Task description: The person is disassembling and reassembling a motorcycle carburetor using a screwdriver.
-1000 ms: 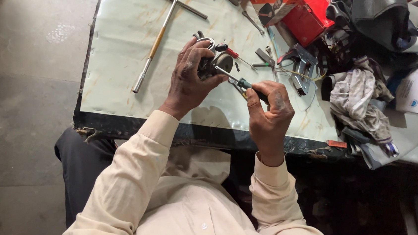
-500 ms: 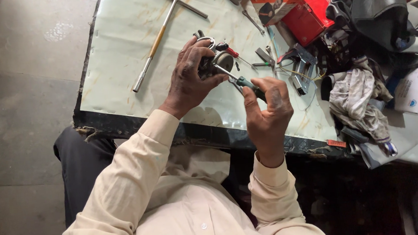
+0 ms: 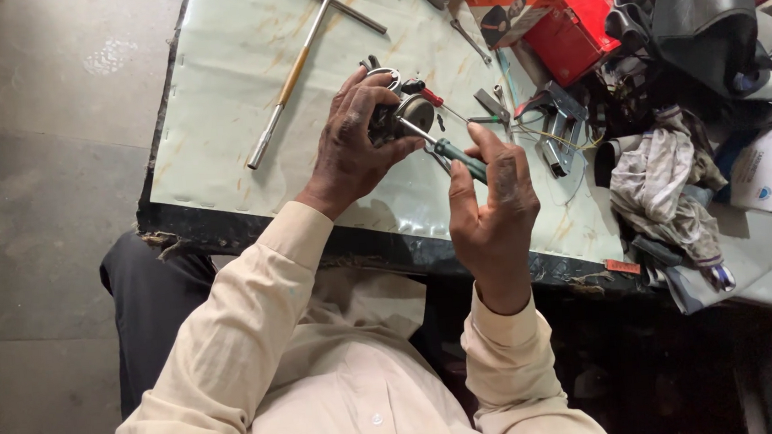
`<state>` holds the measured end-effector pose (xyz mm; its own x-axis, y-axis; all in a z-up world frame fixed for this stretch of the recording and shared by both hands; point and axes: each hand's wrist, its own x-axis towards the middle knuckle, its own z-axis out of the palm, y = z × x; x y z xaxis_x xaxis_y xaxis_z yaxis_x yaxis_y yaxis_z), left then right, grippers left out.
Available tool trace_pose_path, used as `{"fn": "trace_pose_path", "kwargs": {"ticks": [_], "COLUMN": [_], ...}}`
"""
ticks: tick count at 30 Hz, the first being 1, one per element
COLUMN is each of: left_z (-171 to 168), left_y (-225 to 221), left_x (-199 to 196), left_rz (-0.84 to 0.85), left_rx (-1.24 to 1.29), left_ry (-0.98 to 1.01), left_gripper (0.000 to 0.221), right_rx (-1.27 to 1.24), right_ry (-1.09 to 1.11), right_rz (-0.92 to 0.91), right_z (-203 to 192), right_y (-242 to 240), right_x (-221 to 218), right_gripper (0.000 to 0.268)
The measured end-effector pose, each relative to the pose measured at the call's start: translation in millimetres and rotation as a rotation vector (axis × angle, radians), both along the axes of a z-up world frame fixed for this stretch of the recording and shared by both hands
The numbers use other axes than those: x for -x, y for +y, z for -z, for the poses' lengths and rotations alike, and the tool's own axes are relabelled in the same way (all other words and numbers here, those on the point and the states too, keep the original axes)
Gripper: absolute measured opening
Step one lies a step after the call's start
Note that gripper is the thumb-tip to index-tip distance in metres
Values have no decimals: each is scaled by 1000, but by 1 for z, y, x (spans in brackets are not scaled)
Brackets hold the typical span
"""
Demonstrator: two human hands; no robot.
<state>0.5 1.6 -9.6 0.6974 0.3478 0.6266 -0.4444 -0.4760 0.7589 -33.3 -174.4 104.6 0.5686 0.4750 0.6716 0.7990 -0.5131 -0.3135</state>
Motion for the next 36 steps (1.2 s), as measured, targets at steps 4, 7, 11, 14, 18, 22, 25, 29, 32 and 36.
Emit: {"fn": "trace_pose_path", "kwargs": {"ticks": [4, 7, 11, 14, 18, 22, 25, 29, 32, 36], "left_z": [0, 0, 0, 0, -3, -3, -3, -5, -4, -5], "left_y": [-1, -1, -2, -2, 0, -3, -2, 0, -2, 0], "left_x": [1, -1, -1, 0, 0, 0, 1, 2, 1, 1], "left_rz": [4, -1, -6, -14, -22, -11, -22, -16, -14, -16], "left_rx": [-8, -10, 0, -7, -13, -6, -6, 3, -6, -23], "left_ry": [7, -7, 9, 5, -35, -27, -30, -20, -18, -29], "left_gripper": [61, 62, 63, 62, 61, 60, 60, 61, 62, 62], "right_rx": [-5, -6, -52, -100, -132, -181, -183, -201, -197, -223], "right_ry": [4, 60, 39, -1, -5, 5, -6, -8, -26, -73], "right_rz": [40, 33, 21, 54, -22, -10, 116, 7, -3, 87], "right_z": [-1, -5, 9, 16, 18, 36, 45, 28, 36, 51], "right_y": [1, 1, -3, -1, -1, -7, -8, 2, -3, -4], "right_x": [0, 2, -4, -6, -4, -8, -12, -2, -6, -16], "right_gripper": [40, 44, 42, 41, 42, 43, 46, 54, 56, 54]}}
